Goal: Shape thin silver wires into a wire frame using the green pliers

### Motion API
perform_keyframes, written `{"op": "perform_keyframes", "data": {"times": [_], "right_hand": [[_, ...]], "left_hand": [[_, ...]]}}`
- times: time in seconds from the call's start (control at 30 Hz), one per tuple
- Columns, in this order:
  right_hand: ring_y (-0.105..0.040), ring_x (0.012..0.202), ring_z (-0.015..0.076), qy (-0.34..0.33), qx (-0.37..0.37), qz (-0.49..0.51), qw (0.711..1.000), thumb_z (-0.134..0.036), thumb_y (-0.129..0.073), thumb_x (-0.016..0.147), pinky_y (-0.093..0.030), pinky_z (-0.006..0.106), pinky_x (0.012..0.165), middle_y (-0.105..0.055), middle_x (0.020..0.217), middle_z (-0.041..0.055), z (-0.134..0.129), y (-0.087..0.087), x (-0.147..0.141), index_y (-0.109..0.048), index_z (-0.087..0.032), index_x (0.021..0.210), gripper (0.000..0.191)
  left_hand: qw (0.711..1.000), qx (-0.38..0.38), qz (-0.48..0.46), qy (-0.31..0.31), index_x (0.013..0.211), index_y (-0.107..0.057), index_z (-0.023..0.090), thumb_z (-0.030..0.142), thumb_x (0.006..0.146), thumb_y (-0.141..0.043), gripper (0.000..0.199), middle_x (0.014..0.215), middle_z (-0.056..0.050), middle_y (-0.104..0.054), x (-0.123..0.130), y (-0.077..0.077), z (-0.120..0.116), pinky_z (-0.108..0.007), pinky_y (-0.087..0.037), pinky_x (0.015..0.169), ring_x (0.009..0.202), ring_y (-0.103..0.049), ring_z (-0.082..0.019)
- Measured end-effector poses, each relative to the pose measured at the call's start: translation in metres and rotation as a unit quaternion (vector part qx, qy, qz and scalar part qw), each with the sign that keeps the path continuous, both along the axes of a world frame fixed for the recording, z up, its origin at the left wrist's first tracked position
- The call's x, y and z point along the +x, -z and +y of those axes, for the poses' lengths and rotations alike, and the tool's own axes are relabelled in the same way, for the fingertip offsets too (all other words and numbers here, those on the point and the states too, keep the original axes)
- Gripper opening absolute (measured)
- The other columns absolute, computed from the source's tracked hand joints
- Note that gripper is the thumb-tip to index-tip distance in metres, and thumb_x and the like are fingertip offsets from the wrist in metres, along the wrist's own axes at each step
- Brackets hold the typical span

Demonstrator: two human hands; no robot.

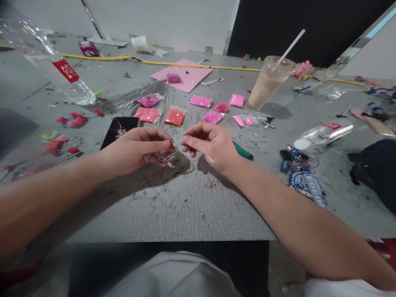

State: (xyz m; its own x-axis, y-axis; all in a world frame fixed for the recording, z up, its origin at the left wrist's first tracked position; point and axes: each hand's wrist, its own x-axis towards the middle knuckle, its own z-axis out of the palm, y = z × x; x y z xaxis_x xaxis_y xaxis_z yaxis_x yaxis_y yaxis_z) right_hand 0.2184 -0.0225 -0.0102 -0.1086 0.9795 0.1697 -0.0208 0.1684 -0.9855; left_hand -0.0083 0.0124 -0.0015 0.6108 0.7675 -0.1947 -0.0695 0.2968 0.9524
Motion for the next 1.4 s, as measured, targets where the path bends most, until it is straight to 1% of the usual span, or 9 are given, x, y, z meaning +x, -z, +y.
{"op": "perform_keyframes", "data": {"times": [0.13, 0.33, 0.6, 0.8, 0.9, 1.03, 1.23, 1.33, 1.4], "right_hand": [[-0.07, 0.064, 0.0143, -0.034, -0.143, 0.109, 0.983, -0.027, -0.093, 0.07, -0.052, 0.025, 0.054, -0.076, 0.072, 0.0023, -0.003, 0.0, -0.009, -0.077, -0.019, 0.076, 0.019], [-0.067, 0.059, 0.0111, -0.049, -0.231, 0.14, 0.962, -0.023, -0.093, 0.068, -0.049, 0.022, 0.053, -0.075, 0.07, 0.0021, -0.007, -0.002, -0.01, -0.078, -0.017, 0.074, 0.018], [-0.067, 0.061, 0.0112, -0.055, -0.247, 0.156, 0.955, -0.02, -0.089, 0.07, -0.049, 0.022, 0.056, -0.076, 0.073, 0.0037, -0.005, -0.004, -0.006, -0.078, -0.016, 0.073, 0.012], [-0.065, 0.061, 0.0116, -0.069, -0.243, 0.139, 0.958, -0.023, -0.096, 0.066, -0.05, 0.023, 0.056, -0.073, 0.07, 0.0017, -0.006, -0.004, -0.005, -0.08, -0.017, 0.077, 0.02], [-0.063, 0.062, 0.0123, -0.068, -0.238, 0.122, 0.961, -0.026, -0.096, 0.066, -0.048, 0.023, 0.053, -0.072, 0.069, 0.0021, -0.006, -0.004, -0.005, -0.08, -0.017, 0.076, 0.02], [-0.061, 0.062, 0.0135, -0.06, -0.237, 0.085, 0.966, -0.029, -0.095, 0.065, -0.043, 0.024, 0.049, -0.07, 0.066, 0.0024, -0.005, -0.005, -0.006, -0.082, -0.019, 0.073, 0.019], [-0.059, 0.056, 0.0125, -0.052, -0.252, 0.069, 0.964, -0.026, -0.098, 0.057, -0.045, 0.026, 0.051, -0.068, 0.06, 0.0018, -0.005, -0.003, -0.01, -0.079, -0.016, 0.068, 0.024], [-0.061, 0.059, 0.0131, -0.06, -0.24, 0.065, 0.967, -0.032, -0.098, 0.062, -0.044, 0.026, 0.051, -0.071, 0.065, 0.0028, -0.007, -0.001, -0.011, -0.08, -0.017, 0.07, 0.025], [-0.06, 0.06, 0.0134, -0.071, -0.218, 0.046, 0.972, -0.039, -0.096, 0.069, -0.043, 0.027, 0.051, -0.071, 0.068, 0.0028, -0.009, -0.001, -0.011, -0.08, -0.019, 0.072, 0.026]], "left_hand": [[0.999, 0.038, 0.032, 0.007, 0.091, -0.078, 0.019, 0.028, 0.089, -0.086, 0.013, 0.083, 0.0, -0.076, 0.0, 0.0, -0.002, -0.025, -0.067, 0.066, 0.076, -0.074, -0.013], [0.997, 0.043, 0.053, 0.029, 0.088, -0.076, 0.019, 0.026, 0.09, -0.084, 0.011, 0.087, -0.002, -0.08, 0.0, 0.0, -0.004, -0.024, -0.064, 0.068, 0.079, -0.076, -0.014], [0.994, 0.087, 0.028, 0.058, 0.084, -0.079, 0.018, 0.016, 0.089, -0.082, 0.006, 0.081, 0.0, -0.08, 0.0, -0.001, -0.003, -0.019, -0.056, 0.07, 0.074, -0.072, -0.009], [0.998, 0.02, 0.021, 0.06, 0.086, -0.077, 0.018, 0.022, 0.088, -0.085, 0.009, 0.085, -0.002, -0.082, 0.0, -0.001, -0.002, -0.017, -0.052, 0.061, 0.076, -0.075, -0.01], [0.998, 0.018, 0.039, 0.051, 0.091, -0.078, 0.018, 0.028, 0.089, -0.086, 0.013, 0.084, -0.002, -0.082, 0.0, -0.002, -0.002, -0.017, -0.051, 0.059, 0.075, -0.074, -0.011], [0.993, 0.054, 0.101, 0.032, 0.088, -0.076, 0.018, 0.034, 0.09, -0.085, 0.018, 0.083, -0.004, -0.082, 0.0, -0.005, -0.004, -0.02, -0.053, 0.06, 0.072, -0.074, -0.013], [0.977, 0.126, 0.167, 0.03, 0.083, -0.076, 0.019, 0.035, 0.089, -0.083, 0.018, 0.081, -0.004, -0.079, 0.003, -0.008, -0.009, -0.023, -0.053, 0.057, 0.066, -0.069, -0.013], [0.968, 0.174, 0.18, 0.001, 0.08, -0.075, 0.018, 0.037, 0.087, -0.084, 0.022, 0.075, -0.003, -0.075, 0.003, -0.006, -0.01, -0.022, -0.046, 0.051, 0.057, -0.061, -0.01], [0.964, 0.192, 0.183, -0.012, 0.081, -0.075, 0.019, 0.04, 0.087, -0.084, 0.024, 0.076, -0.003, -0.076, 0.003, -0.005, -0.011, -0.023, -0.047, 0.051, 0.059, -0.064, -0.012]]}}
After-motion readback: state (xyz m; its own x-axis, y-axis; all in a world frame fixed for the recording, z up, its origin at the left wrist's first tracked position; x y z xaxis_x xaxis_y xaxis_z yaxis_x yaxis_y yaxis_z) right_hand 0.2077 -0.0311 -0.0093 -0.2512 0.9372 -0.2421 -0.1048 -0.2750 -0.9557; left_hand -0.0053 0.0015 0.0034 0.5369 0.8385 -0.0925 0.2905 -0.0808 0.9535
